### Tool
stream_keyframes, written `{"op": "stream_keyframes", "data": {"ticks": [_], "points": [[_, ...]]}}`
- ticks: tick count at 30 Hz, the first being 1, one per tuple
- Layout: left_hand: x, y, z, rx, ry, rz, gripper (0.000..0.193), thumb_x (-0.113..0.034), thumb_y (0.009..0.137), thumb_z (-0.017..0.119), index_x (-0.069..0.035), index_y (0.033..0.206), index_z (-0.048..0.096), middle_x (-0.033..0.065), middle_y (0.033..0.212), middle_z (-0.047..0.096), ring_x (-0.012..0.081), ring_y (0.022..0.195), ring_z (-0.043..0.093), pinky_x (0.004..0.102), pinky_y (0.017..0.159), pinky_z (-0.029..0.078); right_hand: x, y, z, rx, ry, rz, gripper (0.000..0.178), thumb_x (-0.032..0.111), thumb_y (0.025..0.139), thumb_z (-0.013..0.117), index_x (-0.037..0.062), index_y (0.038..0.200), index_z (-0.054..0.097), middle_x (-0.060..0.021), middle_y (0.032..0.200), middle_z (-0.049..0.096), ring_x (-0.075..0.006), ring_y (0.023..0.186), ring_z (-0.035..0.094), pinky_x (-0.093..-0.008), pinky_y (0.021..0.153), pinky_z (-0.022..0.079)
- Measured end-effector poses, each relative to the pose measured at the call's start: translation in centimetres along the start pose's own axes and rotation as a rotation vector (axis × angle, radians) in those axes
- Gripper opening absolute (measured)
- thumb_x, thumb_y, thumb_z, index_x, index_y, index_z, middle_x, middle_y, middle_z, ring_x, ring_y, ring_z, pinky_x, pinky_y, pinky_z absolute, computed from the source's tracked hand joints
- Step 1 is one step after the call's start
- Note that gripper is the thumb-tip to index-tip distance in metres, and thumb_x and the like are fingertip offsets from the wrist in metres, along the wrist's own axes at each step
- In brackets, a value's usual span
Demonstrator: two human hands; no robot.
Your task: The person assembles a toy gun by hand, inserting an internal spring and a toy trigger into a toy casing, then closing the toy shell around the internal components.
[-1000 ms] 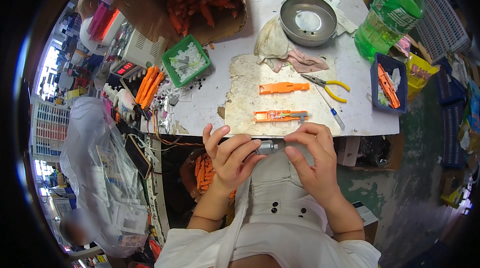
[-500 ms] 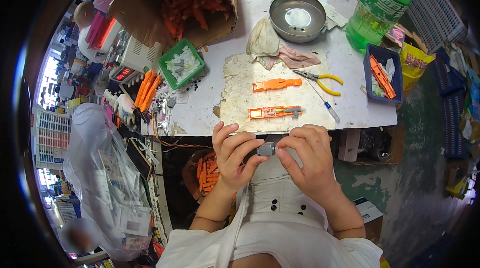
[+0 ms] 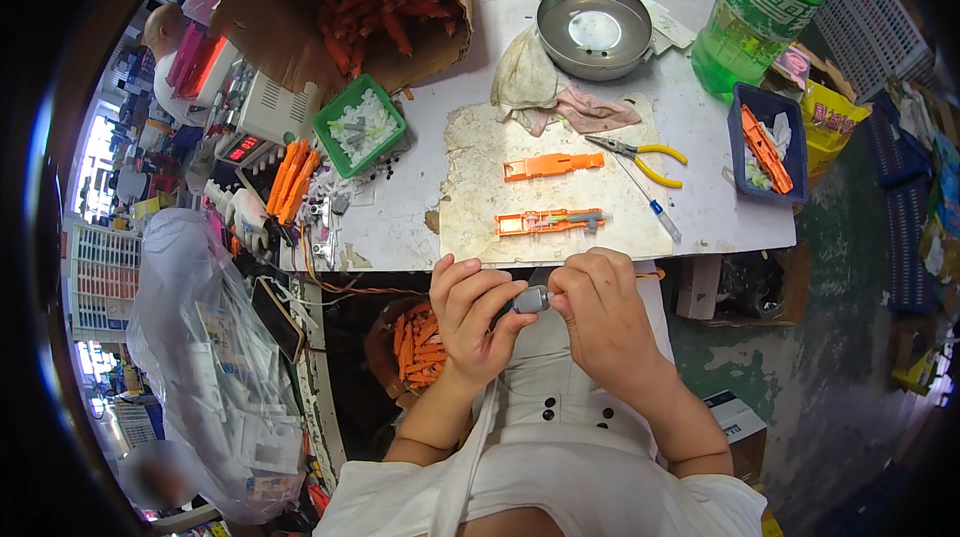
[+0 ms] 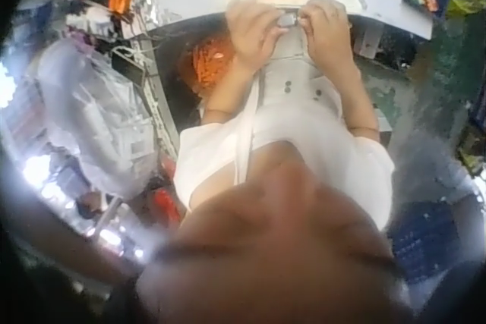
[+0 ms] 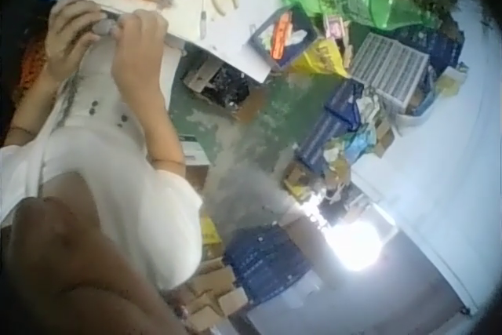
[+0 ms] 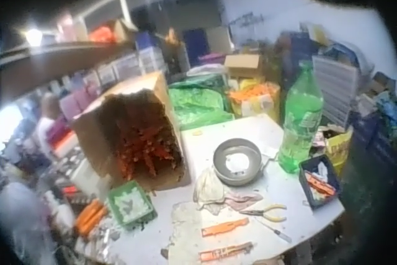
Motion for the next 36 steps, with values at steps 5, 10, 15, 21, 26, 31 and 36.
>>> {"op": "stream_keyframes", "data": {"ticks": [5,10,15,21,26,31,36], "points": [[0.0,-0.2,0.0,-0.007,-0.003,-0.023,0.029,-0.033,0.075,0.072,-0.01,0.094,0.068,0.0019,0.098,0.059,0.0236,0.108,0.046,0.044,0.103,0.031,0.2,0.1,0.1,0.007,-0.008,-0.022,0.019,0.003,0.08,0.061,0.0022,0.098,0.053,-0.0124,0.098,0.05,-0.0313,0.095,0.048,-0.0398,0.084,0.041],[0.1,-0.3,0.1,-0.027,-0.028,-0.035,0.03,-0.03,0.074,0.073,-0.011,0.097,0.068,0.0015,0.099,0.059,0.0224,0.108,0.047,0.0435,0.102,0.031,-0.1,0.1,0.2,0.033,0.01,-0.018,0.019,0.005,0.081,0.062,0.0026,0.098,0.053,-0.0118,0.098,0.05,-0.0307,0.095,0.049,-0.0395,0.084,0.041],[-0.2,-0.2,-0.1,-0.062,-0.007,0.017,0.031,-0.028,0.074,0.073,-0.011,0.1,0.068,0.0009,0.101,0.06,0.0211,0.107,0.048,0.0431,0.1,0.032,-0.7,-0.1,-0.3,0.041,0.057,-0.002,0.014,0.009,0.085,0.06,0.0034,0.096,0.054,-0.011,0.094,0.052,-0.0303,0.093,0.049,-0.039,0.083,0.041],[-0.8,-0.1,0.0,-0.054,0.088,0.131,0.026,-0.029,0.075,0.073,-0.013,0.095,0.068,0.0008,0.1,0.058,0.0226,0.108,0.046,0.0445,0.101,0.033,-0.9,-0.1,-0.6,0.092,0.037,-0.008,0.01,0.011,0.087,0.058,0.0036,0.092,0.054,-0.0109,0.091,0.053,-0.03,0.09,0.049,-0.0384,0.081,0.041],[-0.6,0.4,0.3,0.016,-0.031,0.064,0.029,-0.026,0.073,0.074,-0.011,0.097,0.068,0.002,0.099,0.061,0.0219,0.104,0.05,0.0439,0.1,0.032,-0.8,-0.3,-0.5,0.117,0.008,-0.024,0.009,0.008,0.086,0.058,0.003,0.093,0.054,-0.0116,0.091,0.051,-0.0304,0.089,0.049,-0.0392,0.081,0.041],[0.0,1.1,0.5,0.148,-0.227,-0.045,0.029,-0.024,0.071,0.075,-0.008,0.094,0.067,0.0045,0.097,0.06,0.0252,0.103,0.051,0.0441,0.099,0.033,-0.7,-0.4,-0.2,0.179,0.002,-0.098,0.012,0.005,0.084,0.059,0.0007,0.093,0.052,-0.0129,0.093,0.049,-0.0318,0.093,0.048,-0.0405,0.083,0.041],[1.1,0.6,1.4,0.268,-0.464,-0.17,0.022,-0.018,0.076,0.072,-0.003,0.091,0.066,0.0066,0.095,0.061,0.0267,0.104,0.051,0.0418,0.097,0.035,-0.1,-0.3,0.0,0.214,-0.014,-0.167,0.015,0.005,0.082,0.06,0.0011,0.095,0.053,-0.0112,0.093,0.049,-0.03,0.093,0.049,-0.0401,0.084,0.042]]}}
Point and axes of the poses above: each hand's wrist, its own y-axis towards the middle knuckle, its own z-axis out of the palm, x = y × z, the point moved 6 cm from there along y, towards the middle knuckle
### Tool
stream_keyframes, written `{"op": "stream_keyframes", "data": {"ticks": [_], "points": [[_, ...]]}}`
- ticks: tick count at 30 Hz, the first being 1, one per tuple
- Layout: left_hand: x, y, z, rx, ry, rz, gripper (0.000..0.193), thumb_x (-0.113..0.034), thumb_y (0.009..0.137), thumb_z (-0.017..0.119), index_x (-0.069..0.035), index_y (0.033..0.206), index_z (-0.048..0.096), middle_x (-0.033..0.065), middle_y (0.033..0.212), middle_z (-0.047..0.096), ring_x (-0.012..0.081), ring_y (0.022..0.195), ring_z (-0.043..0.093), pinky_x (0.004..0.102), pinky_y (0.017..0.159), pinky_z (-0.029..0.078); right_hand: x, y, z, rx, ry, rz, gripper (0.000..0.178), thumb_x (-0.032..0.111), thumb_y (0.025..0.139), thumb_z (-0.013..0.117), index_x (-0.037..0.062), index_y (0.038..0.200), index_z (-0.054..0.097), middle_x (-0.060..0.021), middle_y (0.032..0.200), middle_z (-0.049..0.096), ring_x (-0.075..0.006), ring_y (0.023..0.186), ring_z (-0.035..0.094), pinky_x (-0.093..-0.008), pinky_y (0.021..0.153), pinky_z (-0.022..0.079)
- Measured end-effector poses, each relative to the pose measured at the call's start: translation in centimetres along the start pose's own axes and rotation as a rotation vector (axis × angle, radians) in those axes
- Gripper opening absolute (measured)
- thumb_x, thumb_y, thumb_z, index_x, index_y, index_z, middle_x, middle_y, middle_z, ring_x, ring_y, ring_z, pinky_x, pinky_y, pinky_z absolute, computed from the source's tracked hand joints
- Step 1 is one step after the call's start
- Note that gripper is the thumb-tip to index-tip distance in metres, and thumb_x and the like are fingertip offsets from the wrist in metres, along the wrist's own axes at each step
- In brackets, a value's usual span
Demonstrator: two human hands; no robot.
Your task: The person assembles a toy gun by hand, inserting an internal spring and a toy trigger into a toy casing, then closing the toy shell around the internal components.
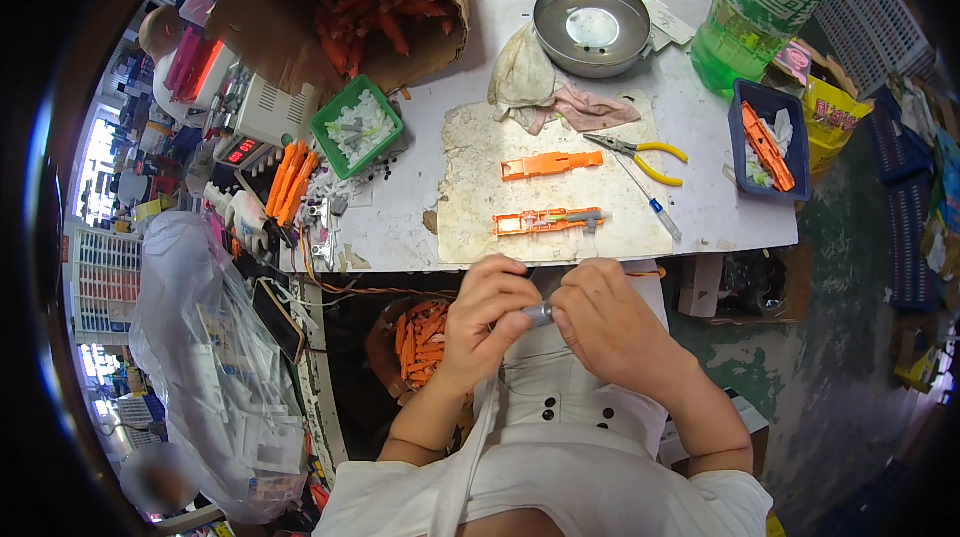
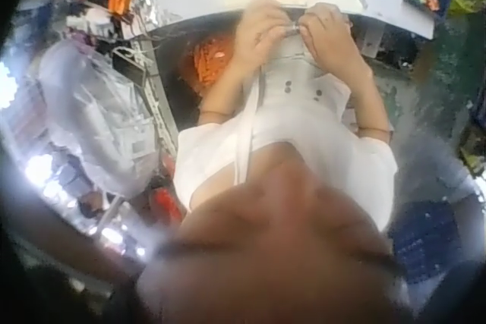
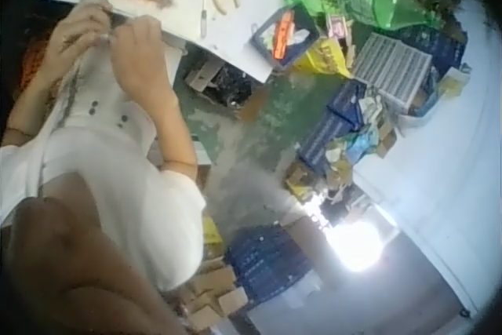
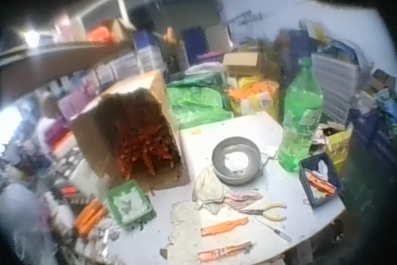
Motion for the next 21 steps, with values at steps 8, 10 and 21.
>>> {"op": "stream_keyframes", "data": {"ticks": [8,10,21], "points": [[2.2,-1.0,2.1,0.324,-0.821,-0.404,0.016,-0.015,0.087,0.063,0.0,0.088,0.064,0.0065,0.095,0.061,0.0223,0.107,0.049,0.0342,0.095,0.037,0.3,-0.3,-0.8,0.005,-0.09,-0.126,0.024,0.009,0.078,0.064,0.0013,0.099,0.056,-0.0083,0.095,0.051,-0.0262,0.093,0.049,-0.0353,0.083,0.043],[2.2,-1.1,2.4,0.308,-0.875,-0.448,0.015,-0.015,0.086,0.065,0.0,0.089,0.064,0.0063,0.096,0.061,0.0218,0.106,0.05,0.034,0.095,0.037,0.3,-0.4,-1.0,0.012,-0.176,-0.173,0.028,0.01,0.076,0.065,0.0026,0.101,0.057,-0.0071,0.095,0.052,-0.0253,0.094,0.049,-0.0354,0.085,0.043],[0.7,-0.4,0.8,0.101,-0.23,-0.268,0.032,-0.011,0.066,0.079,-0.003,0.092,0.063,0.0085,0.098,0.059,0.027,0.106,0.052,0.0364,0.095,0.037,-0.8,-0.4,0.0,0.021,-0.016,-0.049,0.013,0.008,0.078,0.063,0.0052,0.088,0.055,-0.0085,0.089,0.051,-0.028,0.086,0.049,-0.0373,0.078,0.043]]}}
Point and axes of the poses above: each hand's wrist, its own y-axis towards the middle knuckle, its own z-axis out of the palm, x = y × z, the point moved 6 cm from there along y, towards the middle knuckle
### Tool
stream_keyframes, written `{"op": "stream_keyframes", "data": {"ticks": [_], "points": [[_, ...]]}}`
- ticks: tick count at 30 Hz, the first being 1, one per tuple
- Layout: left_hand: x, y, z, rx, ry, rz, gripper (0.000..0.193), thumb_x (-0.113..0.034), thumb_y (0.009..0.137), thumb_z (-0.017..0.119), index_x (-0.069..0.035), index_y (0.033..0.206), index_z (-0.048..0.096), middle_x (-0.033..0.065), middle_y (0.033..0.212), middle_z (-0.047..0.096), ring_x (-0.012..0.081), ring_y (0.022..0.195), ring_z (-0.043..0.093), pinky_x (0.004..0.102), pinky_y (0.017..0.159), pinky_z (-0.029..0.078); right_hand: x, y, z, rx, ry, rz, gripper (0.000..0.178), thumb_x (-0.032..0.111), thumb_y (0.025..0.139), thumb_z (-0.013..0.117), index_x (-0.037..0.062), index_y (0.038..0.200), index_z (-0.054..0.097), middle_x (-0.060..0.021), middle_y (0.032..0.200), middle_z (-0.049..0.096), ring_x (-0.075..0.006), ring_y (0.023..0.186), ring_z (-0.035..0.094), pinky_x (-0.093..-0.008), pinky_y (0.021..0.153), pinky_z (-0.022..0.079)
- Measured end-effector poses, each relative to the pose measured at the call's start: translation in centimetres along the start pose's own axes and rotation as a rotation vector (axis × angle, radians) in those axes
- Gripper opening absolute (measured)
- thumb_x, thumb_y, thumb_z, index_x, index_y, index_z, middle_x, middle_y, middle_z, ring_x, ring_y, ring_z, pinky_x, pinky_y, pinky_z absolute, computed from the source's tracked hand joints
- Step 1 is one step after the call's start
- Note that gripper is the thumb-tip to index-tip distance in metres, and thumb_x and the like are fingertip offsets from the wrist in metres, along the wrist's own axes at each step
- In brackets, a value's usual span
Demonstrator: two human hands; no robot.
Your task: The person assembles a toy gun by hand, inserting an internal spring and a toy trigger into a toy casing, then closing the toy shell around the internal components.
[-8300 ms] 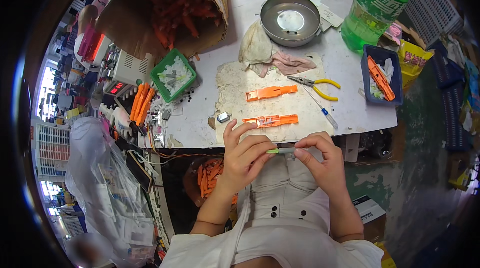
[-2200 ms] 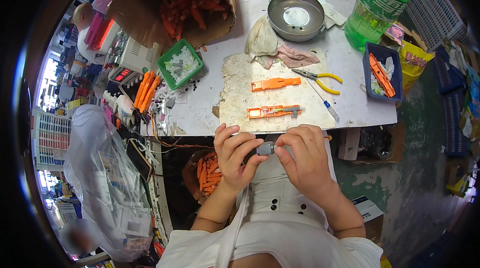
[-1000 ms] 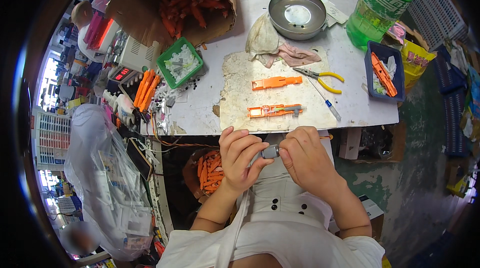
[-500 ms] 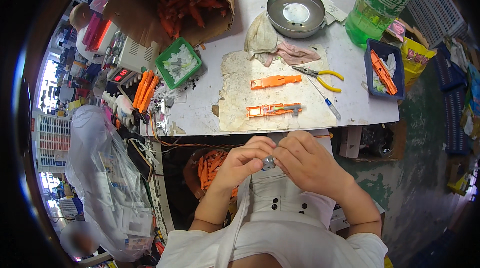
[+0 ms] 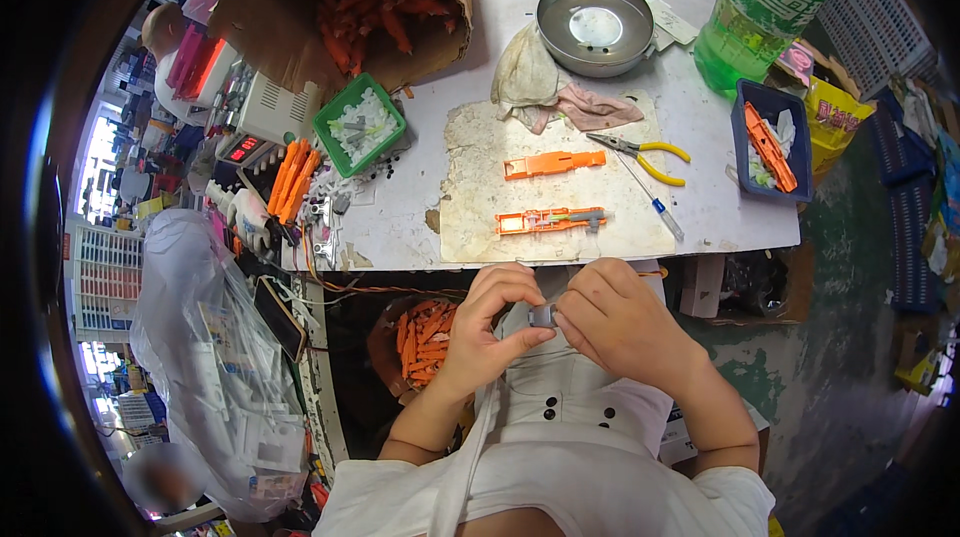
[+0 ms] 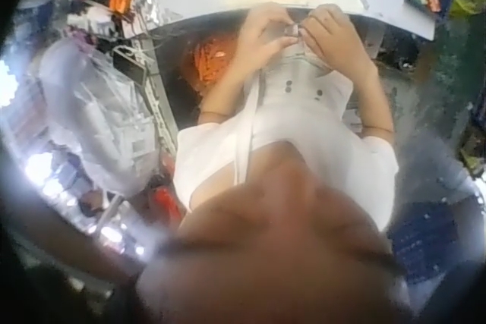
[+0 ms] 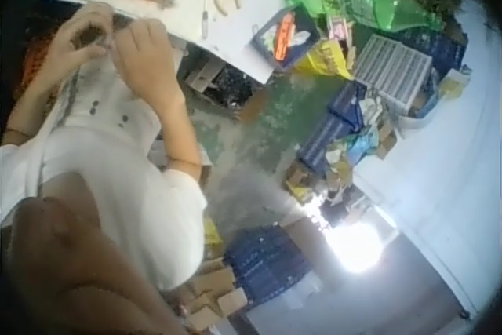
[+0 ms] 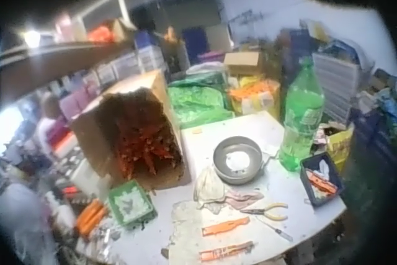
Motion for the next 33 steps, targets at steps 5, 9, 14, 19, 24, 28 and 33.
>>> {"op": "stream_keyframes", "data": {"ticks": [5,9,14,19,24,28,33], "points": [[-2.2,-0.7,0.0,-0.219,0.509,0.389,0.036,-0.015,0.064,0.08,-0.008,0.094,0.062,0.0063,0.097,0.059,0.0274,0.102,0.053,0.0456,0.095,0.037,-0.6,-0.1,0.6,-0.054,0.147,0.097,0.013,0.01,0.082,0.06,0.0032,0.078,0.051,-0.011,0.078,0.048,-0.0281,0.075,0.046,-0.0378,0.069,0.04],[-2.0,-1.4,0.6,-0.282,0.678,0.532,0.032,-0.018,0.067,0.077,-0.008,0.094,0.063,0.0054,0.098,0.059,0.0259,0.103,0.053,0.0474,0.096,0.035,-1.7,-1.0,1.6,-0.014,0.397,0.365,0.016,0.011,0.088,0.055,0.0019,0.075,0.05,-0.0127,0.073,0.046,-0.0295,0.07,0.043,-0.0387,0.065,0.038],[-1.9,-0.5,0.1,-0.2,0.595,0.402,0.034,-0.022,0.065,0.079,-0.01,0.092,0.064,0.0033,0.095,0.061,0.0255,0.105,0.051,0.0469,0.098,0.033,-1.2,-0.8,1.0,-0.109,0.2,0.242,0.015,0.01,0.087,0.056,0.0017,0.077,0.05,-0.0122,0.074,0.046,-0.0294,0.072,0.044,-0.0388,0.066,0.039],[-1.3,0.3,-0.3,-0.032,0.365,0.268,0.025,-0.021,0.071,0.076,-0.006,0.088,0.065,0.0044,0.092,0.062,0.0265,0.106,0.051,0.0426,0.097,0.035,-0.4,-0.9,0.7,-0.053,0.0,0.048,0.011,0.008,0.08,0.061,0.0038,0.087,0.054,-0.0078,0.086,0.051,-0.0268,0.084,0.05,-0.0371,0.077,0.043],[1.6,0.0,0.2,0.292,-0.313,-0.127,0.018,-0.014,0.077,0.071,-0.002,0.087,0.064,0.0067,0.092,0.062,0.0243,0.108,0.051,0.0373,0.094,0.037,0.6,-0.9,-0.2,-0.023,-0.106,-0.174,0.022,0.01,0.075,0.065,0.0055,0.095,0.056,-0.0057,0.09,0.052,-0.0233,0.09,0.051,-0.0372,0.082,0.043],[0.8,0.2,0.0,0.218,-0.207,-0.083,0.02,-0.012,0.074,0.073,-0.002,0.088,0.063,0.0065,0.094,0.062,0.0243,0.108,0.051,0.0373,0.094,0.038,0.4,-1.0,-0.1,-0.019,-0.119,-0.198,0.02,0.011,0.075,0.065,0.0068,0.093,0.057,-0.0051,0.09,0.052,-0.0225,0.09,0.051,-0.0364,0.083,0.043],[-1.2,0.3,-0.2,0.02,0.225,0.196,0.031,-0.013,0.065,0.079,-0.006,0.092,0.064,0.0054,0.096,0.061,0.0265,0.107,0.052,0.0409,0.096,0.037,-0.8,-0.9,0.3,0.013,0.079,0.023,0.008,0.011,0.081,0.061,0.0059,0.083,0.054,-0.0079,0.082,0.05,-0.0251,0.081,0.049,-0.0358,0.075,0.042]]}}
Point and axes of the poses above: each hand's wrist, its own y-axis towards the middle knuckle, its own z-axis out of the palm, x = y × z, the point moved 6 cm from there along y, towards the middle knuckle
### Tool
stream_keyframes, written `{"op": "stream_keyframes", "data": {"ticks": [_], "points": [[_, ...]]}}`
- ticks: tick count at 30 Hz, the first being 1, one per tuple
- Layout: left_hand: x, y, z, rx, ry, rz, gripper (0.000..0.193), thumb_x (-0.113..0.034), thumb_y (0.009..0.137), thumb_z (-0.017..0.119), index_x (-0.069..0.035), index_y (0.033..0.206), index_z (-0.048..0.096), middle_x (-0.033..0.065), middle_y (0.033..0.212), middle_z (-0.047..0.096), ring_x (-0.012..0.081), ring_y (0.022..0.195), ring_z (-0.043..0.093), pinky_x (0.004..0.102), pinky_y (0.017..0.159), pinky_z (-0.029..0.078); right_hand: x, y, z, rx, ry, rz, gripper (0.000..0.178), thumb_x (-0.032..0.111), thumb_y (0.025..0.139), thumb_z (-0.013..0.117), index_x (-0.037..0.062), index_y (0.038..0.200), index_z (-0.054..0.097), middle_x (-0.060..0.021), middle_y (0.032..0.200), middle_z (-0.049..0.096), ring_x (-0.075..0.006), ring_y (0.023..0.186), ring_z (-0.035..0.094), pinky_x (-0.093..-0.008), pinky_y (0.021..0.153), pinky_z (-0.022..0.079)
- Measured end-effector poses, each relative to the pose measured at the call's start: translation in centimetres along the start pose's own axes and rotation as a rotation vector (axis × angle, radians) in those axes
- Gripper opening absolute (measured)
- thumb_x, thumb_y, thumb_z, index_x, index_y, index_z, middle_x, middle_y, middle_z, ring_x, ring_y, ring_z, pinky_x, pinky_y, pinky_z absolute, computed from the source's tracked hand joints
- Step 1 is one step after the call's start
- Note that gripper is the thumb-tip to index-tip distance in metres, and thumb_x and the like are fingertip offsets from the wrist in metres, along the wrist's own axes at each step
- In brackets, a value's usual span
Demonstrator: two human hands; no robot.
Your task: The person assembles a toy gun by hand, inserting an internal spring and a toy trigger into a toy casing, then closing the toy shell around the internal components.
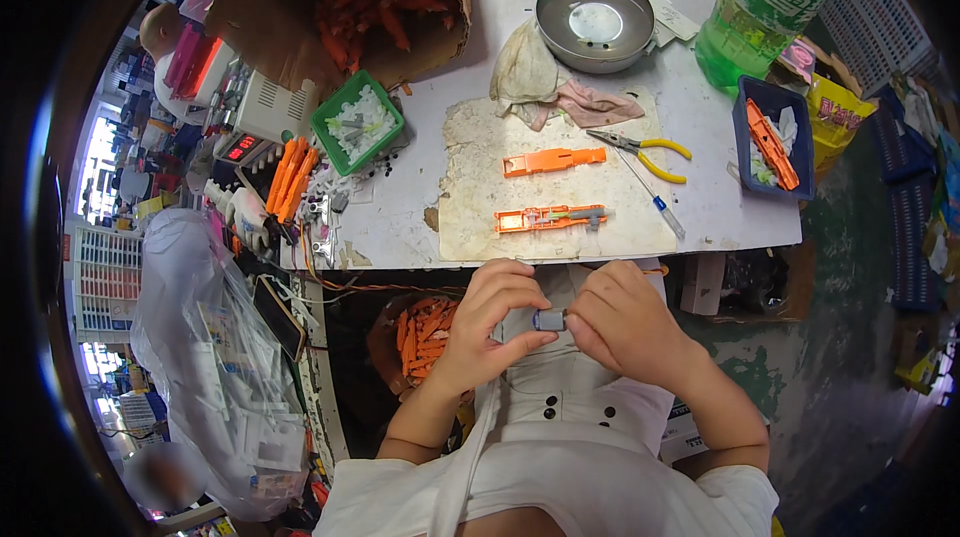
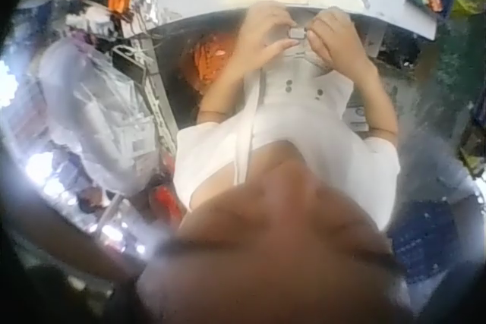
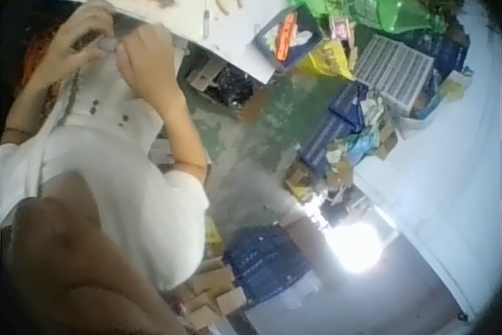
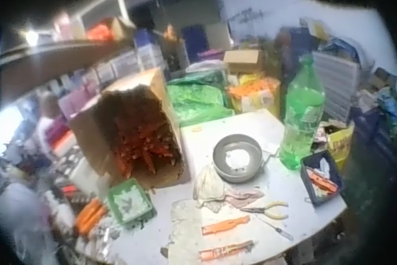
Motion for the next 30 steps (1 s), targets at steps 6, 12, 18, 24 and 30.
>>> {"op": "stream_keyframes", "data": {"ticks": [6,12,18,24,30], "points": [[-1.3,-0.2,0.2,-0.09,0.305,0.157,0.033,-0.017,0.064,0.081,-0.009,0.092,0.065,0.0036,0.096,0.061,0.0253,0.106,0.052,0.0468,0.099,0.032,-1.9,-1.1,1.5,0.123,0.403,0.424,0.014,0.012,0.087,0.056,0.0038,0.078,0.051,-0.0114,0.077,0.049,-0.0281,0.075,0.046,-0.0376,0.07,0.039],[-1.0,0.0,-0.4,-0.075,0.253,0.118,0.032,-0.022,0.069,0.078,-0.007,0.093,0.063,0.0048,0.095,0.06,0.0264,0.105,0.052,0.0475,0.099,0.032,-0.6,-0.6,0.6,-0.057,0.11,0.181,0.01,0.012,0.084,0.061,0.0057,0.089,0.055,-0.0092,0.081,0.052,-0.0274,0.08,0.048,-0.0379,0.075,0.041],[-0.5,-0.2,-0.4,-0.048,0.118,0.075,0.03,-0.023,0.069,0.078,-0.007,0.091,0.064,0.0049,0.093,0.061,0.0267,0.105,0.052,0.047,0.098,0.032,0.3,-0.9,-0.3,-0.134,-0.083,0.013,0.016,0.011,0.08,0.066,0.0079,0.093,0.058,-0.006,0.084,0.052,-0.026,0.084,0.049,-0.0391,0.08,0.041],[-1.1,0.0,-0.2,-0.057,0.182,0.12,0.031,-0.022,0.066,0.08,-0.008,0.089,0.066,0.0041,0.094,0.062,0.0266,0.107,0.052,0.0467,0.099,0.034,-0.7,-1.2,0.0,-0.028,0.042,0.072,0.015,0.015,0.08,0.067,0.0082,0.09,0.058,-0.0053,0.084,0.052,-0.0252,0.08,0.049,-0.0376,0.076,0.041],[-1.0,-0.2,-0.5,-0.092,0.176,0.126,0.033,-0.021,0.067,0.079,-0.008,0.093,0.065,0.0044,0.096,0.061,0.0265,0.106,0.052,0.0476,0.099,0.033,-0.5,-1.0,-0.3,-0.125,0.091,0.146,0.016,0.017,0.08,0.066,0.007,0.09,0.058,-0.0065,0.085,0.052,-0.0262,0.081,0.05,-0.0382,0.077,0.041]]}}
Point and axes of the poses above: each hand's wrist, its own y-axis towards the middle knuckle, its own z-axis out of the palm, x = y × z, the point moved 6 cm from there along y, towards the middle knuckle
